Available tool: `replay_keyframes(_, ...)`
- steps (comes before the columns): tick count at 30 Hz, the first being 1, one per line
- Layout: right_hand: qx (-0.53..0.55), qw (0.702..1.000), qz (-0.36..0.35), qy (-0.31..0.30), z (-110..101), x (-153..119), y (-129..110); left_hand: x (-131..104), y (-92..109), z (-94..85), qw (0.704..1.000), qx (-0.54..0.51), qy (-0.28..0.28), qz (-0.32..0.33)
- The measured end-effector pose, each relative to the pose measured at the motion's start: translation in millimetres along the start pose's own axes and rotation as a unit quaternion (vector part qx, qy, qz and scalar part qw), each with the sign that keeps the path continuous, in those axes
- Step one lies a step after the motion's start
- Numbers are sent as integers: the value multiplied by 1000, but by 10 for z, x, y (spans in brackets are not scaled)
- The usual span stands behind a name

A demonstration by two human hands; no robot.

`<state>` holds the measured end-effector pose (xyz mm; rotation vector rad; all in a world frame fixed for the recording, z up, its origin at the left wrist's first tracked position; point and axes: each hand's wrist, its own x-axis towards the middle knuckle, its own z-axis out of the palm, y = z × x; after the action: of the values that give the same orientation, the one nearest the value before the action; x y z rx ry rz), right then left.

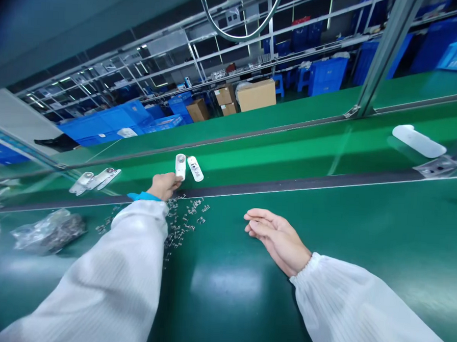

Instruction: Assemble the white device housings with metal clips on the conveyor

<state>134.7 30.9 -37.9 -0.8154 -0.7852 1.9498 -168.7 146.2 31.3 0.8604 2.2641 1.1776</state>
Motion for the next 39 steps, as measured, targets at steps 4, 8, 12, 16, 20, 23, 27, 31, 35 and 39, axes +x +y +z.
replay_keyframes(4,15,986,-118,119,-71,79,-90,-492,37,-161,983,-116,-134,43)
replay_keyframes(8,57,972,-188,129,-120,77,-254,-1188,-55,-149,945,-184,-259,77)
replay_keyframes(12,90,993,-76,-13,-59,4,-351,-1747,-270,195,920,-155,-321,162)
replay_keyframes(16,148,988,-38,-14,-25,-4,-328,-2063,-439,478,906,16,-229,355)
replay_keyframes(20,159,987,-25,24,-65,38,-294,-2240,-522,492,844,128,-149,499)
replay_keyframes(23,167,984,-16,59,-89,67,-289,-2302,-577,470,800,216,-160,536)
replay_keyframes(27,184,980,-31,73,-98,102,-285,-2288,-618,480,832,213,-136,494)
replay_keyframes(31,134,977,-78,148,-91,112,-243,-2285,-564,457,900,63,-282,328)
replay_keyframes(35,-119,963,-117,210,-60,66,-175,-2340,-524,461,915,35,-240,322)
replay_keyframes(39,-170,961,-86,199,3,17,-144,-2339,-553,504,875,45,-158,455)
